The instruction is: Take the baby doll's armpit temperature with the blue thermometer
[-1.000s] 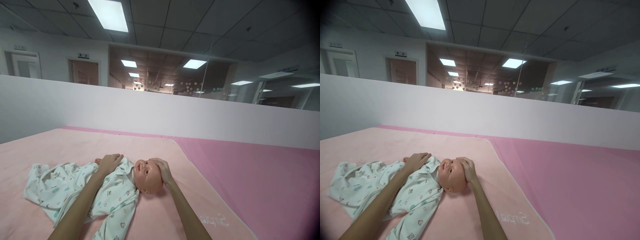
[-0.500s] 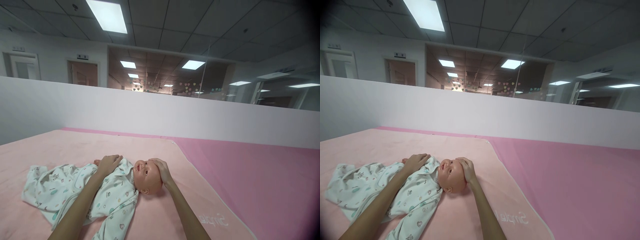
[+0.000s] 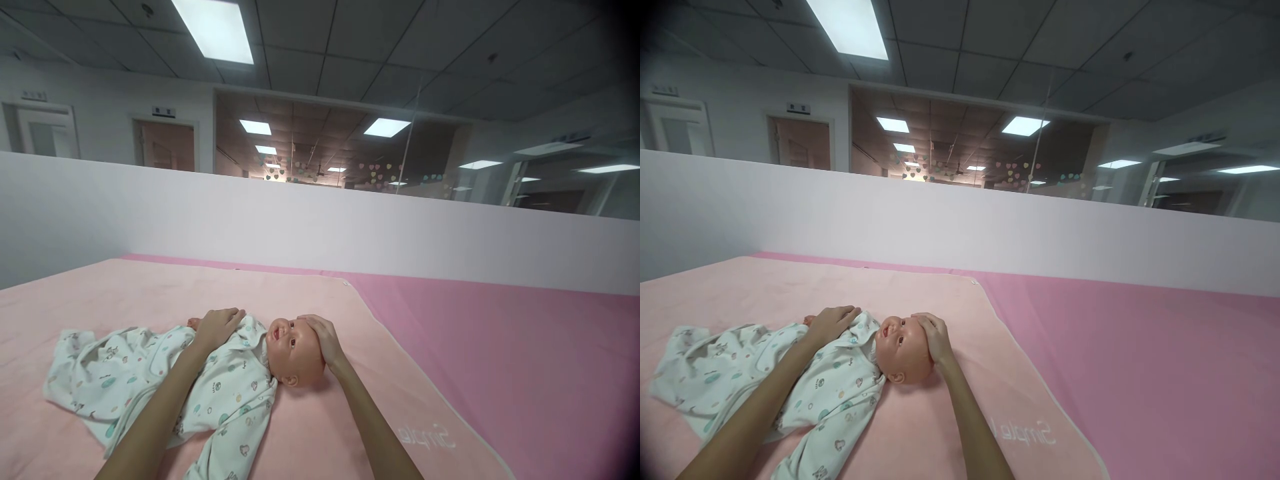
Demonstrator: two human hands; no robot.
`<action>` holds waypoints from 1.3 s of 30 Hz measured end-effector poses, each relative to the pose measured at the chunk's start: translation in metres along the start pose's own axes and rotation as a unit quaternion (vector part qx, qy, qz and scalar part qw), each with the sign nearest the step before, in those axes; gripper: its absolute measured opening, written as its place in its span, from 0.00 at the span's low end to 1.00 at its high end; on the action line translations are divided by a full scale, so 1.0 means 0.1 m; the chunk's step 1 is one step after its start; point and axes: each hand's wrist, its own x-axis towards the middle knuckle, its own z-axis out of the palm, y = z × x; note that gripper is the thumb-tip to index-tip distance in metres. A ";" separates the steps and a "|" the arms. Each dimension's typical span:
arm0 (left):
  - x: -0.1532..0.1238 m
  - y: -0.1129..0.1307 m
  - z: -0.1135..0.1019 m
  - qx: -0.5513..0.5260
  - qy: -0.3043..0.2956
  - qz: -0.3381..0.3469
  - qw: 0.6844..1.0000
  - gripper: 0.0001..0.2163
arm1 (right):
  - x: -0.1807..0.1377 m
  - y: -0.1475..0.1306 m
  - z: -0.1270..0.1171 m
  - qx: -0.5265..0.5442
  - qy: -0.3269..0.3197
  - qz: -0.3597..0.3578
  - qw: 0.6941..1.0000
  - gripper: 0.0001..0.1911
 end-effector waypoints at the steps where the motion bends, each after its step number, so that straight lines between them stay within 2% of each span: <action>1: 0.00 -0.01 0.01 0.001 0.001 0.000 1.000 0.21 | 0.00 0.00 0.00 0.001 -0.001 -0.001 1.000 0.14; 8: 0.02 -0.10 0.07 -0.066 0.028 -0.028 0.997 0.20 | -0.02 -0.06 0.03 0.010 0.010 0.008 1.000 0.13; 12: 0.03 -0.15 0.07 -0.174 0.077 -0.024 0.982 0.18 | -0.01 -0.03 0.02 0.012 0.008 0.011 1.000 0.13; 14: 0.02 -0.16 0.05 -0.294 0.114 -0.012 0.949 0.19 | -0.01 -0.01 0.01 0.007 0.000 0.005 1.000 0.14; 17: -0.05 -0.14 -0.01 -0.516 0.128 0.014 0.847 0.20 | 0.00 -0.01 0.01 0.005 -0.002 -0.001 1.000 0.14; 19: -0.13 -0.10 -0.05 -0.605 0.074 0.048 0.791 0.19 | 0.00 -0.04 0.01 0.006 0.001 0.000 1.000 0.14; 20: -0.18 -0.07 -0.06 -0.616 0.016 0.072 0.784 0.19 | 0.00 -0.05 0.02 0.006 0.002 0.001 1.000 0.14; 22: -0.26 -0.01 -0.08 -0.574 -0.117 0.113 0.802 0.19 | -0.01 -0.08 0.03 0.007 0.003 0.005 1.000 0.14; 23: -0.29 0.01 -0.08 -0.544 -0.165 0.119 0.814 0.20 | -0.02 -0.09 0.03 0.006 0.004 0.005 1.000 0.14; 24: -0.31 0.04 -0.07 -0.524 -0.188 0.115 0.823 0.21 | -0.02 -0.09 0.04 0.004 0.005 0.006 1.000 0.14; 25: -0.32 0.05 -0.07 -0.518 -0.187 0.101 0.828 0.21 | -0.03 -0.09 0.04 0.001 0.007 0.007 1.000 0.14; 27: -0.32 0.05 -0.05 -0.538 -0.143 0.058 0.829 0.21 | -0.03 -0.09 0.04 -0.004 0.013 0.009 1.000 0.15; 29: -0.30 0.03 -0.04 -0.563 -0.097 0.015 0.820 0.21 | -0.02 -0.11 0.02 -0.018 0.005 0.010 1.000 0.16; 31: -0.28 -0.01 -0.04 -0.590 -0.058 -0.025 0.805 0.23 | 0.01 -0.18 0.01 -0.077 -0.025 0.007 0.997 0.16; 33: -0.26 -0.03 -0.04 -0.617 -0.027 -0.067 0.784 0.25 | 0.05 -0.30 0.03 -0.212 -0.046 -0.018 0.976 0.16; 34: -0.26 -0.04 -0.05 -0.626 -0.017 -0.085 0.775 0.26 | 0.07 -0.37 0.07 -0.295 -0.047 -0.049 0.953 0.14; 37: -0.24 -0.06 -0.05 -0.635 -0.012 -0.116 0.763 0.28 | 0.11 -0.59 0.35 -0.488 -0.080 -0.194 0.847 0.09; 39: -0.23 -0.07 -0.05 -0.642 -0.021 -0.125 0.756 0.28 | 0.12 -0.66 0.64 -0.553 -0.163 -0.268 0.772 0.10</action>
